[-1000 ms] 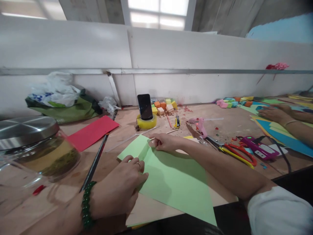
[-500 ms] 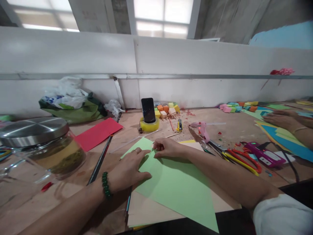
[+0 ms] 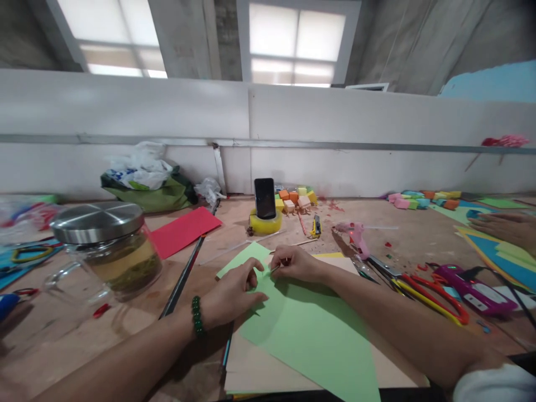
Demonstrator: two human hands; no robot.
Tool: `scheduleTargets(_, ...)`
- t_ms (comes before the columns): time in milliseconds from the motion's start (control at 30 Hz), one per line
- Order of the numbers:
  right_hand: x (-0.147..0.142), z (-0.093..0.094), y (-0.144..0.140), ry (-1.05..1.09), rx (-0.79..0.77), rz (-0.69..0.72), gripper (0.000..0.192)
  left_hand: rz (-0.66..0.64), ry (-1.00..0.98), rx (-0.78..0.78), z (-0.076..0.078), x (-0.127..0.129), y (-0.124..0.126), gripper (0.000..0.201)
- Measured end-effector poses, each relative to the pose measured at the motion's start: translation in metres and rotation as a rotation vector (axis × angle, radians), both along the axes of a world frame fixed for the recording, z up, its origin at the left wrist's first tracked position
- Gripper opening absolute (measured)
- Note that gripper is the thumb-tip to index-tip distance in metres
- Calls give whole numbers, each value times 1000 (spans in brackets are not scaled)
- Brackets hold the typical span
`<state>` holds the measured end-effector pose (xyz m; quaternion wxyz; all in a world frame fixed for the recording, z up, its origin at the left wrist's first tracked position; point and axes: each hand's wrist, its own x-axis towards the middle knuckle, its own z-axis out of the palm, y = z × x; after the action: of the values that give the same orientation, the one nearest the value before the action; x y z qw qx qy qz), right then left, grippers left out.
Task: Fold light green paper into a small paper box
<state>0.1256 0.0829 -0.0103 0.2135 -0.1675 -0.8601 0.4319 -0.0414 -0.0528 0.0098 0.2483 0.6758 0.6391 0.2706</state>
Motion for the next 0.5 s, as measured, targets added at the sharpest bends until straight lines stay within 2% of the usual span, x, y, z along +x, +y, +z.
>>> scheduleTargets(100,1,2,-5,115,38,26,6,92,-123,234,1,-4,3,41)
scheduleTargets(133,2,4,-8,154,44,53,6,135,-189,268,2,-7,5,46)
scheduleTargets(167,3,5,-10,190,58,81,6,169,-275,257,2,-9,7,52)
scheduleTargets(233,4,8,-13,245,111,112,6,169,-486,136,1,-14,10,57)
scheduleTargets(300,4,10,-14,275,182,90,7,82,-692,-12,-2,-16,13,48)
scheduleTargets(367,4,10,-13,305,276,39,10,3,-816,-107,-5,-17,13,34)
scheduleTargets(433,4,10,-13,325,453,3,14,1,-884,-121,-6,-16,13,28)
scheduleTargets(500,4,10,-15,320,730,-29,19,35,-947,-83,-6,-13,12,28)
